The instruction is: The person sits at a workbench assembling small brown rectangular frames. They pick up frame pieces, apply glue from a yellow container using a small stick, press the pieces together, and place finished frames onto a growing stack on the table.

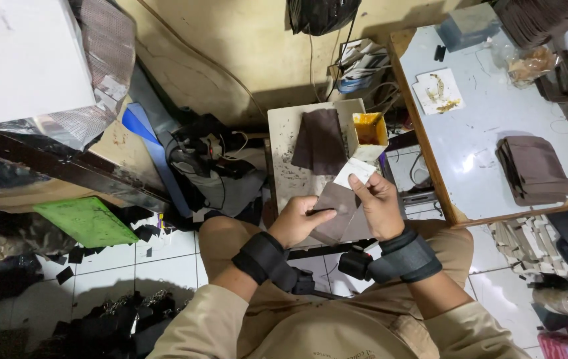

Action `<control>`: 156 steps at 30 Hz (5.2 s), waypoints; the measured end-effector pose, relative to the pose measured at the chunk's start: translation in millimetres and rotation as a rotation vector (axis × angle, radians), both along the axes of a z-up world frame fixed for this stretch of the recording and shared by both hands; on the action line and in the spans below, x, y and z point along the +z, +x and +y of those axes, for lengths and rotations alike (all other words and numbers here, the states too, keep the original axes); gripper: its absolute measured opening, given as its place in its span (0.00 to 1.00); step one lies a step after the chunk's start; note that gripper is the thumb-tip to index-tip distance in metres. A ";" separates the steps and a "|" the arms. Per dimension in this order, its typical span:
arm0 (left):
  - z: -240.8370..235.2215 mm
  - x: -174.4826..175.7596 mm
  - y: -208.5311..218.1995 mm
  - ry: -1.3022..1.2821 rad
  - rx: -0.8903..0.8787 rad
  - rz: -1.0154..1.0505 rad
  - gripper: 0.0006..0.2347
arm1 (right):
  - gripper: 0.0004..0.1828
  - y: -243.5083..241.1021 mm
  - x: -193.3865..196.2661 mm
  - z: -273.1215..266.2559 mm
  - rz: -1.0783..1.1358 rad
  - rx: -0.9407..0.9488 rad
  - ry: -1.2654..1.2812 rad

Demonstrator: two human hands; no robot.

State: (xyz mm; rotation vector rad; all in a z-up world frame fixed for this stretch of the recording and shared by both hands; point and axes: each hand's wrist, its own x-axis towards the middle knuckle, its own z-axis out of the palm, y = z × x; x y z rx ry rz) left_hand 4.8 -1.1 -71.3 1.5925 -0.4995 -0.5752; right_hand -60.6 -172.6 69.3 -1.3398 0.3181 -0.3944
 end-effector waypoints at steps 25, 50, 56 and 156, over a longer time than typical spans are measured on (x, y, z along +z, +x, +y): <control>-74.8 100.2 -9.1 -0.188 -0.007 0.089 0.08 | 0.24 -34.2 -40.0 -85.5 0.216 0.068 -0.060; -99.8 94.3 15.6 0.364 0.010 -0.291 0.10 | 0.28 -65.1 4.3 -279.6 0.274 -0.253 -1.241; -87.7 76.9 23.9 0.280 0.029 -0.480 0.11 | 0.31 -54.5 -5.6 -140.5 -0.083 -0.159 -1.148; -33.2 67.4 40.1 0.651 -0.231 -0.765 0.15 | 0.16 11.0 -42.2 -8.4 0.243 0.347 -0.904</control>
